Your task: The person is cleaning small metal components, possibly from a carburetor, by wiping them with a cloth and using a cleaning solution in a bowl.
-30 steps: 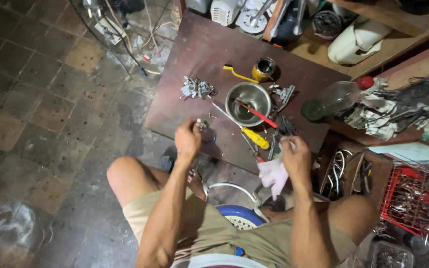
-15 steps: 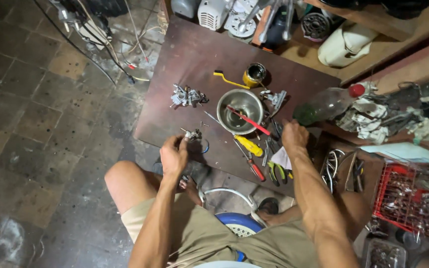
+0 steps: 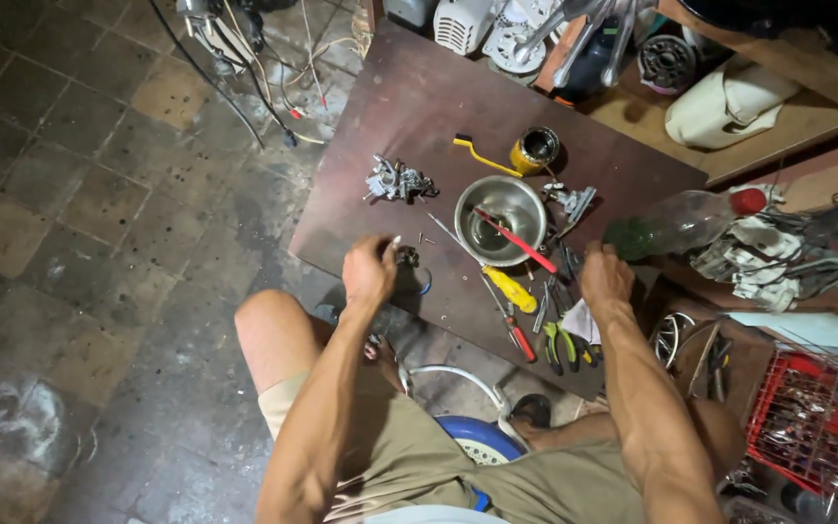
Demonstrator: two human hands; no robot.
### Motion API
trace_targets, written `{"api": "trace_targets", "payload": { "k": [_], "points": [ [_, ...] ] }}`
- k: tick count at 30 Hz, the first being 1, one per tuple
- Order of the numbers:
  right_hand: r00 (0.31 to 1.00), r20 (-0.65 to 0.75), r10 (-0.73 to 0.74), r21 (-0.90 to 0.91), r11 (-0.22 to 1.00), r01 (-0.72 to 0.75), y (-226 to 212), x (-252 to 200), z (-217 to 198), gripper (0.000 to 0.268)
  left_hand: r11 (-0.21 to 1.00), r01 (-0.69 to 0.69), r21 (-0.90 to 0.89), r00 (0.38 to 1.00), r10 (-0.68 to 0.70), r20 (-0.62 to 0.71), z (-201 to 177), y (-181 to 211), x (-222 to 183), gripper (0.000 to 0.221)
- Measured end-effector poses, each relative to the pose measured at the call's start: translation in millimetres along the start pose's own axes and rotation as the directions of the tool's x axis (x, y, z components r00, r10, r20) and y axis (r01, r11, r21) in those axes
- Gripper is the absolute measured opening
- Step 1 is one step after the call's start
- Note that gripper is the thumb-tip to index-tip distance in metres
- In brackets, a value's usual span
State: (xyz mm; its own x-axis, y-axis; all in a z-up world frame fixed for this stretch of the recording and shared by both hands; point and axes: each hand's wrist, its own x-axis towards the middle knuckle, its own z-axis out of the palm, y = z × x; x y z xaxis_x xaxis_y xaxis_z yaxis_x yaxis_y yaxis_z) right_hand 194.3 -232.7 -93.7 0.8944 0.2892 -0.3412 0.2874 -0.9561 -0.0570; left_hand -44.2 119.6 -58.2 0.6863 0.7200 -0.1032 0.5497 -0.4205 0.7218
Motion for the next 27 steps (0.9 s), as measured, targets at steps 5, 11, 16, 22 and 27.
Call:
{"api": "trace_targets", "payload": {
  "k": [5,11,16,22,27],
  "points": [
    [0.988,-0.095,0.119,0.074,0.991,-0.112,-15,-33,-12,0.036,0.956,-0.008,0.292,0.984,-0.045,0.172,29,-4,41,0.024],
    [0.940,-0.332,0.073,0.334,0.942,0.045,-29,-78,-8,0.037,0.896,0.028,0.443,0.956,-0.154,0.250,45,-3,67,0.025],
    [0.842,-0.531,-0.097,0.244,0.934,0.262,-29,-92,-7,0.042,0.871,0.022,0.491,0.954,-0.165,0.251,41,-1,65,0.025],
    [0.752,-0.658,-0.043,0.156,0.969,0.191,-50,-99,-36,0.030,0.899,-0.005,0.438,0.985,-0.071,0.158,29,-3,45,0.026],
    [0.607,-0.759,-0.237,0.172,0.825,0.538,-78,-79,-56,0.019,0.927,-0.079,0.366,0.996,0.091,-0.017,-5,21,-17,0.014]
  ]
}}
